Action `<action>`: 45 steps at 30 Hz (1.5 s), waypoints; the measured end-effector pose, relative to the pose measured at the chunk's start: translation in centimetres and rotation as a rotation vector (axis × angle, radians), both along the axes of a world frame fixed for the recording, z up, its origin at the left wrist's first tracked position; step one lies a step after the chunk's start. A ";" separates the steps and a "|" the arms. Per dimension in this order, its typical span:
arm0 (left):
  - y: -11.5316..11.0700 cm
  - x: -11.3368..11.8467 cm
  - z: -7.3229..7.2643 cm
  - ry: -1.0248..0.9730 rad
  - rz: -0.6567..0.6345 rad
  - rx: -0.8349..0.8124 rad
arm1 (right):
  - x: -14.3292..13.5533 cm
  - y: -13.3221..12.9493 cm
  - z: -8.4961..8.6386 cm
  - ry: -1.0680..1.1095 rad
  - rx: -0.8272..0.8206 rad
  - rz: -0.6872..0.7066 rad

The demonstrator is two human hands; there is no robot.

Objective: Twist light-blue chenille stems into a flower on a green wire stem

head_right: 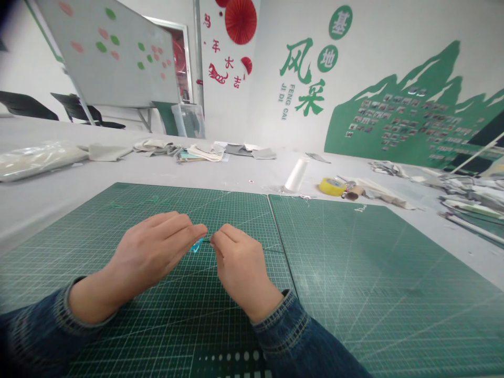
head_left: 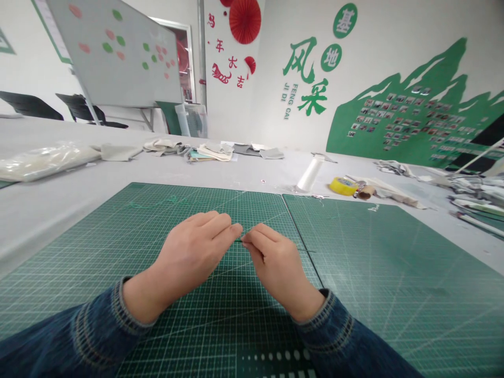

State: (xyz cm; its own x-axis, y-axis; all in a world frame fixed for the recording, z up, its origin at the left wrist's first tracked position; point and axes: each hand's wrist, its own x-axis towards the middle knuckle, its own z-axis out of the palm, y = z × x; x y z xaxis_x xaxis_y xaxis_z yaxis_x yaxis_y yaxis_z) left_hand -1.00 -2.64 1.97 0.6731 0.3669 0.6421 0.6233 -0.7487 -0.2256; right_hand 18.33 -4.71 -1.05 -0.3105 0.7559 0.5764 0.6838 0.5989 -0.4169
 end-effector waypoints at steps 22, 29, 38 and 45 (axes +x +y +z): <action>2.3 1.0 -2.2 -0.631 -0.159 -1.209 | -0.1 0.5 0.9 1.088 -0.671 0.156; 0.3 2.0 -1.7 -0.500 -0.081 -0.829 | -0.1 0.7 0.9 1.061 -0.620 0.050; -1.3 2.3 -2.3 -0.221 -0.015 -0.296 | -0.1 0.4 0.3 0.429 -0.100 -0.194; -1.6 2.0 -1.7 -0.003 0.074 -0.171 | 0.3 0.1 0.1 0.166 0.006 -0.197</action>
